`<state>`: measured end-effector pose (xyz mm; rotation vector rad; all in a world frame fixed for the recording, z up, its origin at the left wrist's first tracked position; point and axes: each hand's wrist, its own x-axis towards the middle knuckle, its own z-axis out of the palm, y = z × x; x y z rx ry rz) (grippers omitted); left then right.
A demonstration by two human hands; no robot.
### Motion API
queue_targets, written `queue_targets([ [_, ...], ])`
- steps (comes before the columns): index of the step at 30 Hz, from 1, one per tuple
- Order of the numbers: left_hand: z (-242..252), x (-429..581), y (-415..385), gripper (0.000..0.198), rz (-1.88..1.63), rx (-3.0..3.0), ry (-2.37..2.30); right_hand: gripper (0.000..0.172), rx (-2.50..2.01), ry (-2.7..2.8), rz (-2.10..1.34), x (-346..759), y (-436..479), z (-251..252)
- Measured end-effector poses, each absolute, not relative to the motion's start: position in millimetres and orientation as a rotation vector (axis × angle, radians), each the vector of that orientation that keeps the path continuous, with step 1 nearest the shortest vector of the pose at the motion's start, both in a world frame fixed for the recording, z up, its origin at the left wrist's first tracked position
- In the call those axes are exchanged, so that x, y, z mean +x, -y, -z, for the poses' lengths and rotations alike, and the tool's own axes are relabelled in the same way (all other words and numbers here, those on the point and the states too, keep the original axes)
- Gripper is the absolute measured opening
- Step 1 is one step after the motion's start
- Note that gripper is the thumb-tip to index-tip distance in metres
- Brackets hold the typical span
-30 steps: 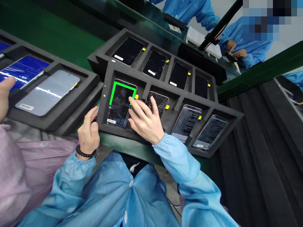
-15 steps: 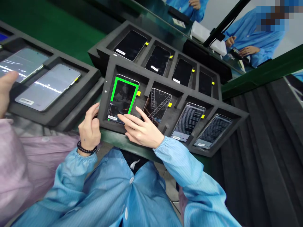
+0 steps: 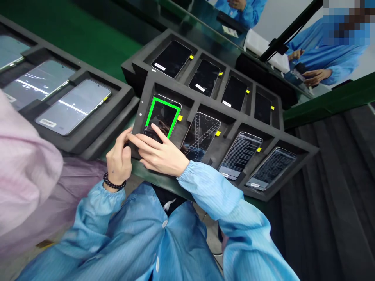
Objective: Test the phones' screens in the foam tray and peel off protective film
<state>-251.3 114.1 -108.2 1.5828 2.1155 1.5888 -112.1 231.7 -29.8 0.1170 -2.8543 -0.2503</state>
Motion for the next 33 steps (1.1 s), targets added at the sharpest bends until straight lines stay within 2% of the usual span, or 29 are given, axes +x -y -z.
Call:
queue_targets([
  [6,109.9,-251.2,-114.0,0.052,-1.572,1.606,-2.119,0.031,0.132,2.855,0.272,-118.7,-239.5,23.1],
  [15,110.3,-250.5,-114.0,0.052,-1.585,1.580,-2.083,0.024,-0.234,2.824,0.249,-125.6,-274.8,-12.7],
  [19,110.3,-250.3,-113.8,0.051,-1.604,1.580,-2.073,0.030,-0.352,2.694,0.247,-119.5,-281.5,-23.8],
  [24,111.8,-249.9,-113.9,0.049,-1.627,1.555,-2.075,0.036,-0.458,2.551,0.219,-77.0,-268.7,-33.5],
  [30,115.7,-251.5,-112.8,0.050,-1.598,1.552,-2.116,0.026,-0.567,2.497,0.225,-10.3,-247.1,-22.2],
  [33,111.5,-251.5,-112.5,0.049,-1.593,1.569,-2.150,0.026,-0.669,2.421,0.246,17.9,-240.6,-14.8],
])
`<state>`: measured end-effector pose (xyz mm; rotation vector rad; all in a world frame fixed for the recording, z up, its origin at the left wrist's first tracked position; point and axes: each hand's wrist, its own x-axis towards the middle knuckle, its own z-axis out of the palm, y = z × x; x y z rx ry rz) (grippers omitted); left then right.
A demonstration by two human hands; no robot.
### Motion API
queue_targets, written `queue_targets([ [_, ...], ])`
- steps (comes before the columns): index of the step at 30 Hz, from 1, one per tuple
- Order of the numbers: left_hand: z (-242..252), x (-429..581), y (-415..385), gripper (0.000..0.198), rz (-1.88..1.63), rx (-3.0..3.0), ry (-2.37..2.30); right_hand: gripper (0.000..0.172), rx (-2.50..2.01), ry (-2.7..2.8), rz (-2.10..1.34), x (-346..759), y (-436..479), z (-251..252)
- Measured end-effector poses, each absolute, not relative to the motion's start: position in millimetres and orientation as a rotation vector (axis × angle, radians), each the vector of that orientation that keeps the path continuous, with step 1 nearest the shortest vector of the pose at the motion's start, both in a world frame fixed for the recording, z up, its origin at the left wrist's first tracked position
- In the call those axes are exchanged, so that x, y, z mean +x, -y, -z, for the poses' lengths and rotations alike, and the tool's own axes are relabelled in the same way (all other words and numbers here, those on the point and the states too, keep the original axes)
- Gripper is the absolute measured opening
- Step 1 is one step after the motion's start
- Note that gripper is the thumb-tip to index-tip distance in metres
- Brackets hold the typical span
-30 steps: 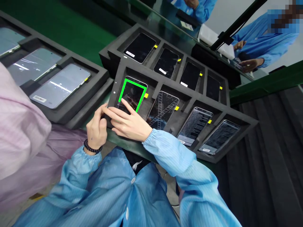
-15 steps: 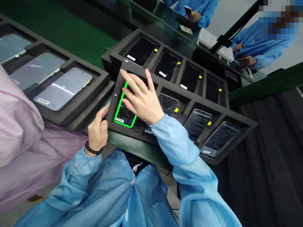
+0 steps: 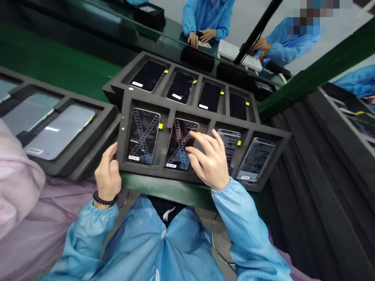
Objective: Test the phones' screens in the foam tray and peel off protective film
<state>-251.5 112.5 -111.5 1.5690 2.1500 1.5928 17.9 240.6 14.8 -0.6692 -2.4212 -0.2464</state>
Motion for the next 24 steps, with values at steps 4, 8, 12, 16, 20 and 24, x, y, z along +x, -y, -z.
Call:
queue_targets([
  [4,94.4,-244.5,-118.9,0.048,-1.708,1.665,-2.153,0.030,-0.824,2.316,0.366,40.6,-240.1,-9.5],
  [8,82.5,-234.7,-130.6,0.050,-1.839,1.746,-2.090,0.034,-0.965,2.351,0.503,39.7,-251.8,-6.5],
  [12,92.2,-238.2,-135.3,0.057,-1.825,1.482,-2.094,0.039,-1.012,2.405,0.537,30.1,-267.0,-4.5],
  [16,107.2,-250.2,-132.6,0.059,-1.754,1.171,-2.039,0.038,-0.960,2.433,0.544,27.5,-270.3,-2.6],
  [20,112.5,-255.7,-131.4,0.061,-1.736,1.029,-1.981,0.035,-0.886,2.506,0.498,28.4,-259.5,1.7],
  [24,112.3,-255.7,-132.2,0.063,-1.756,1.001,-1.964,0.033,-0.820,2.560,0.479,26.6,-244.0,9.1],
])
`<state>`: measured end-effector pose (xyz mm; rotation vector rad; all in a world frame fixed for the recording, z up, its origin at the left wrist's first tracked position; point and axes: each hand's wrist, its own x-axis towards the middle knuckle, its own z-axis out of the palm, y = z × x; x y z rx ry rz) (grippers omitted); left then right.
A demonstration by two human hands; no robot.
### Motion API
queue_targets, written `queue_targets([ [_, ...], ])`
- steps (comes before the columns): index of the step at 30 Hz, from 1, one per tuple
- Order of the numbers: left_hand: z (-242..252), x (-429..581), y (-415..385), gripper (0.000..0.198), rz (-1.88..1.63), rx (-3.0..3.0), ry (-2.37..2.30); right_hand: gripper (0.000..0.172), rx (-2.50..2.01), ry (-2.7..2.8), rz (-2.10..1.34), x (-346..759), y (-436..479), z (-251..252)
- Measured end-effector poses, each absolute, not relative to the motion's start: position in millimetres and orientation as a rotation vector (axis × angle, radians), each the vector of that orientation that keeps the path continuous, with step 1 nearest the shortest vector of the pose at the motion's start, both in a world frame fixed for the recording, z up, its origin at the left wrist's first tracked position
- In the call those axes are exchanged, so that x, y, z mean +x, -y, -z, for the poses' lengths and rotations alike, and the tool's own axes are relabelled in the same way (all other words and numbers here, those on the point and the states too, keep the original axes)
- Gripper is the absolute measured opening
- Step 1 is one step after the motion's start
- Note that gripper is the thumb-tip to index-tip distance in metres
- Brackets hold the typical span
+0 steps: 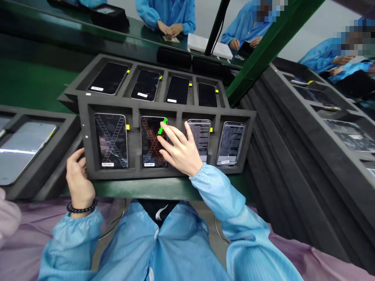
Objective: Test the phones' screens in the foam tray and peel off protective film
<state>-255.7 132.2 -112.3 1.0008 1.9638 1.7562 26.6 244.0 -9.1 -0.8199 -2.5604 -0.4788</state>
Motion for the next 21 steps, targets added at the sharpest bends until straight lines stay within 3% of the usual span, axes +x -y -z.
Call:
queue_targets([
  [14,112.4,-254.7,-131.9,0.065,-1.781,0.961,-1.931,0.030,-0.459,2.723,0.232,6.7,-203.2,41.9],
  [21,112.0,-255.3,-132.6,0.063,-1.766,0.947,-1.931,0.028,-0.534,2.547,0.263,4.4,-232.0,15.7],
])
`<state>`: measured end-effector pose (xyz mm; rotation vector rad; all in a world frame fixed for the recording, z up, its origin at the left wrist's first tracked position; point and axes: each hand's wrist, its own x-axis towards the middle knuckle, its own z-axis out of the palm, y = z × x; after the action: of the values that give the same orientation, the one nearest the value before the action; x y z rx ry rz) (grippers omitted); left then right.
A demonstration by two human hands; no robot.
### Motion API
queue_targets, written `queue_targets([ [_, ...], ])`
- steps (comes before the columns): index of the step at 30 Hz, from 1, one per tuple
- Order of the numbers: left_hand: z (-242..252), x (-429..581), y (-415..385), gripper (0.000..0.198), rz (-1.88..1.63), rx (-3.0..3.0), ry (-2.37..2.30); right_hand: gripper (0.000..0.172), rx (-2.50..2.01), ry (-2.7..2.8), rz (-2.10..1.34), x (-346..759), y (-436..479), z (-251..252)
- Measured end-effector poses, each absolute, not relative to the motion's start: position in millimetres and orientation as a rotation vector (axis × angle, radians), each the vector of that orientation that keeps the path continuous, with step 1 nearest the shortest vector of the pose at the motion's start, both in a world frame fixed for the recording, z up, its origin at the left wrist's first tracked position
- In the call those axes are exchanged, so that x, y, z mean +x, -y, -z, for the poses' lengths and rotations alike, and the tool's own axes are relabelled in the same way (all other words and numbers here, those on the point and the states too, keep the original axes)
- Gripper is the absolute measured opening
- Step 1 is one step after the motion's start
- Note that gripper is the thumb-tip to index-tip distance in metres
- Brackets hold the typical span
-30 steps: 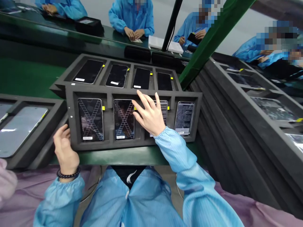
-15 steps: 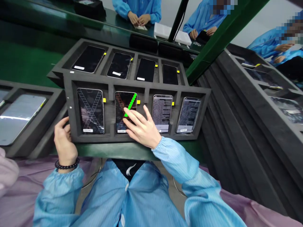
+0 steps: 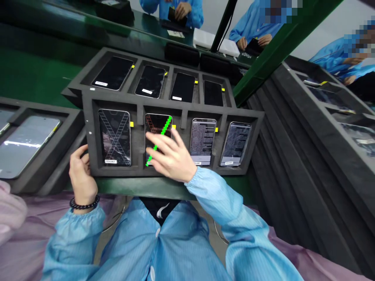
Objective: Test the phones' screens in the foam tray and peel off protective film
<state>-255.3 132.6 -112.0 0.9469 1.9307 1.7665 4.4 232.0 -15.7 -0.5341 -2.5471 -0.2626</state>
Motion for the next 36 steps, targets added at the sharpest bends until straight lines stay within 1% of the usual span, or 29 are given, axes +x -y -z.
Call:
queue_targets([
  [4,112.4,-255.3,-132.4,0.060,-1.757,0.947,-1.942,0.032,-0.839,2.459,0.359,-9.0,-262.5,-8.4],
  [9,110.0,-254.1,-132.4,0.060,-1.754,0.952,-1.924,0.034,-0.893,2.541,0.412,-28.8,-277.8,-16.9],
  [17,108.5,-253.6,-132.2,0.063,-1.755,0.964,-1.922,0.033,-0.798,2.534,0.464,-9.7,-260.7,-1.2],
  [23,112.1,-255.5,-132.0,0.063,-1.751,0.985,-1.947,0.033,-0.808,2.571,0.408,10.1,-236.1,12.7],
  [29,112.8,-255.9,-131.4,0.068,-1.756,0.987,-1.971,0.033,-0.854,2.604,0.358,29.8,-209.2,25.9],
  [36,112.4,-255.6,-130.9,0.065,-1.760,0.989,-1.973,0.031,-0.891,2.648,0.334,54.8,-177.4,40.9],
])
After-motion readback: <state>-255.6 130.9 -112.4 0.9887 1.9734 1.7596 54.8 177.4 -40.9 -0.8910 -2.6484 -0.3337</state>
